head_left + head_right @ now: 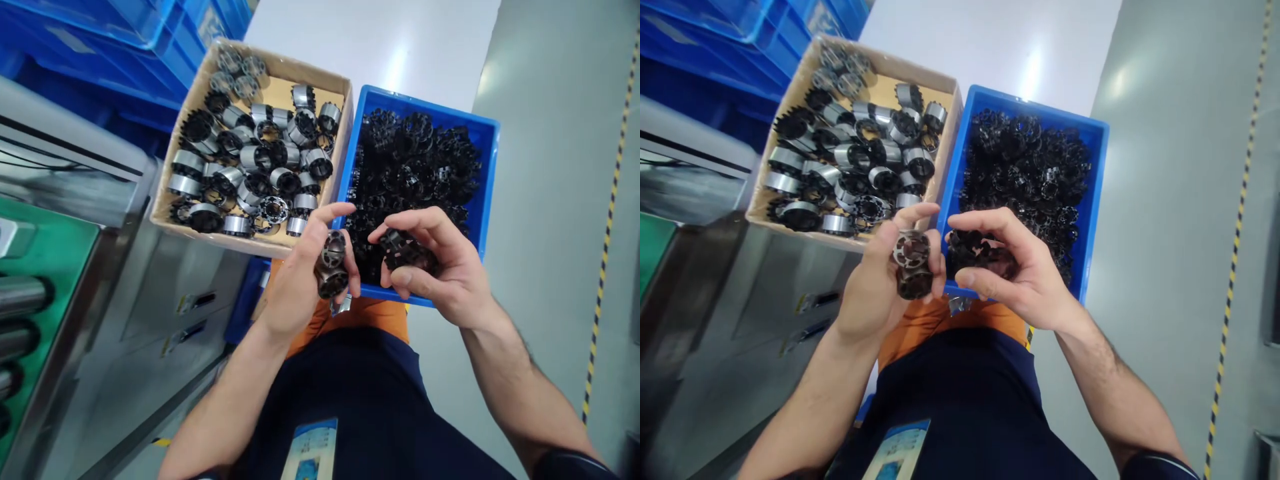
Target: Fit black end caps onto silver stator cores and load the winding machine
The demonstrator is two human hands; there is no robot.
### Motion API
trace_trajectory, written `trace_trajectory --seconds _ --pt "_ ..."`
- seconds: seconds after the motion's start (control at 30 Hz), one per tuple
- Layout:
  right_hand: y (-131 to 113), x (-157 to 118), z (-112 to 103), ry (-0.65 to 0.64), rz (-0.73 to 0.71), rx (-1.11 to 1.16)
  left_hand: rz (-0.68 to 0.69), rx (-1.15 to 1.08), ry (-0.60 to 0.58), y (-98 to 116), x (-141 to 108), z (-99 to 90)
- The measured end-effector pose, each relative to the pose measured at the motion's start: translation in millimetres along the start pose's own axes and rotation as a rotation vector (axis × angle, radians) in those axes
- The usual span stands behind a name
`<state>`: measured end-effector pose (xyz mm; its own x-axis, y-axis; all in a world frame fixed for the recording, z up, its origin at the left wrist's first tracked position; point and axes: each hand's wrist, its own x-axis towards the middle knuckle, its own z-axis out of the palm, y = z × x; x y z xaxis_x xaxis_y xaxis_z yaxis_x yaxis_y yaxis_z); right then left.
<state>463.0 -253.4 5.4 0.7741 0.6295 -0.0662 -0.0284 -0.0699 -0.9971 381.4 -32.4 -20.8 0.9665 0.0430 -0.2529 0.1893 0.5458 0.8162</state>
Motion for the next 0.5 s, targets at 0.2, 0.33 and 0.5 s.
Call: trace_trajectory --seconds 0.2,0.33,0.5 --pt "5 0 12 0.109 0.003 -0.023 0.226 0.186 -0.012 -14 -10 7.7" --pt "8 -1 20 0.102 -0.038 0.012 0.548 0.552 0.042 -19 -14 8.0" --pt "14 -2 19 0.094 -0.018 0.084 0.718 0.721 -0.07 -15 -12 5.9"
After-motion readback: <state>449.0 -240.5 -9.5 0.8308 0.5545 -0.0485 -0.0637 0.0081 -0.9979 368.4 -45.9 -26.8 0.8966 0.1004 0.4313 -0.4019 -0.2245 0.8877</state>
